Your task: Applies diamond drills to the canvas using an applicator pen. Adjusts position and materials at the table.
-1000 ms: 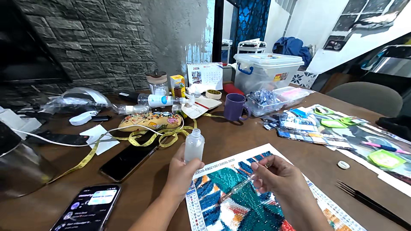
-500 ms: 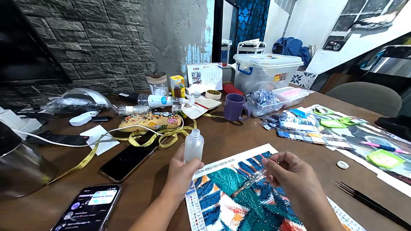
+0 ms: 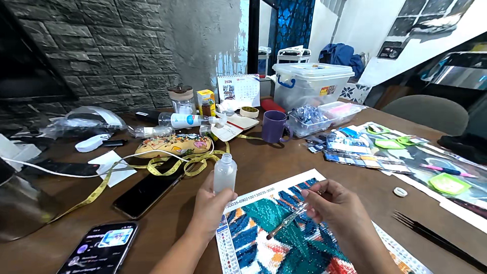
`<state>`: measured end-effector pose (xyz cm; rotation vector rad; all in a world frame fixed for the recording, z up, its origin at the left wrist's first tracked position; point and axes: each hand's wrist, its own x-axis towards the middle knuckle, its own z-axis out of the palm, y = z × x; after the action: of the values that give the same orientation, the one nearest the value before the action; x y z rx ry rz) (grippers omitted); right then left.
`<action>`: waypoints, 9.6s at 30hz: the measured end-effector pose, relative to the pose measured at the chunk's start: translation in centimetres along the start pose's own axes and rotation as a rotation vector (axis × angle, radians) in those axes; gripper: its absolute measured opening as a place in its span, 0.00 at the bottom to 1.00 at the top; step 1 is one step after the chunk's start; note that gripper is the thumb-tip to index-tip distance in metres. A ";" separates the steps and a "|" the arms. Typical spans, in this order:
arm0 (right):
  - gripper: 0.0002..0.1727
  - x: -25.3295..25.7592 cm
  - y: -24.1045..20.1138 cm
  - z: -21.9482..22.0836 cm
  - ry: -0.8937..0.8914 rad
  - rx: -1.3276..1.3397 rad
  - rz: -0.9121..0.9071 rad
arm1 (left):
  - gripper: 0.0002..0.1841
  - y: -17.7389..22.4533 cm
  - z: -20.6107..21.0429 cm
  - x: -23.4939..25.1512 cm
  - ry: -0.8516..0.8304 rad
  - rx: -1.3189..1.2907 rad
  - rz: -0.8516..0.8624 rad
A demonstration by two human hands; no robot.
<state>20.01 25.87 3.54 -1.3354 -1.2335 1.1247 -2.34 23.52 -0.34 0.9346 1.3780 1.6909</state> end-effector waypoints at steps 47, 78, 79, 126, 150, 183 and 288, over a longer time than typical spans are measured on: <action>0.08 0.3 -0.9 -2.1 0.055 0.329 -0.412 | 0.28 -1.1 -0.5 -0.2 -0.193 0.344 0.366; 0.04 -0.5 -5.3 -0.4 0.033 0.100 -0.607 | 0.26 -1.2 -0.6 -0.5 -0.313 0.601 0.600; 0.05 -0.4 -5.2 -0.4 0.068 0.193 -0.505 | 0.26 -1.4 -0.5 -0.4 -0.304 0.596 0.609; 0.13 -0.6 0.7 -0.8 -0.152 0.042 -0.085 | 0.27 -0.4 -0.2 -0.2 -0.107 0.060 0.142; 0.13 -0.2 0.5 -0.4 -0.148 0.119 -0.039 | 0.27 -0.4 -0.2 -0.1 -0.102 0.095 0.133; 0.05 -0.2 1.0 -0.4 0.088 0.052 -0.099 | 0.26 -0.4 -0.2 -0.1 -0.088 0.090 0.150; 0.07 -1.6 0.6 -0.5 0.043 -0.002 -0.149 | 0.27 -0.4 -0.3 0.0 -0.074 0.085 0.117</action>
<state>20.52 24.26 3.05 -1.2414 -1.2812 0.9858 -2.53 23.46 -0.77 1.1344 1.3779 1.6771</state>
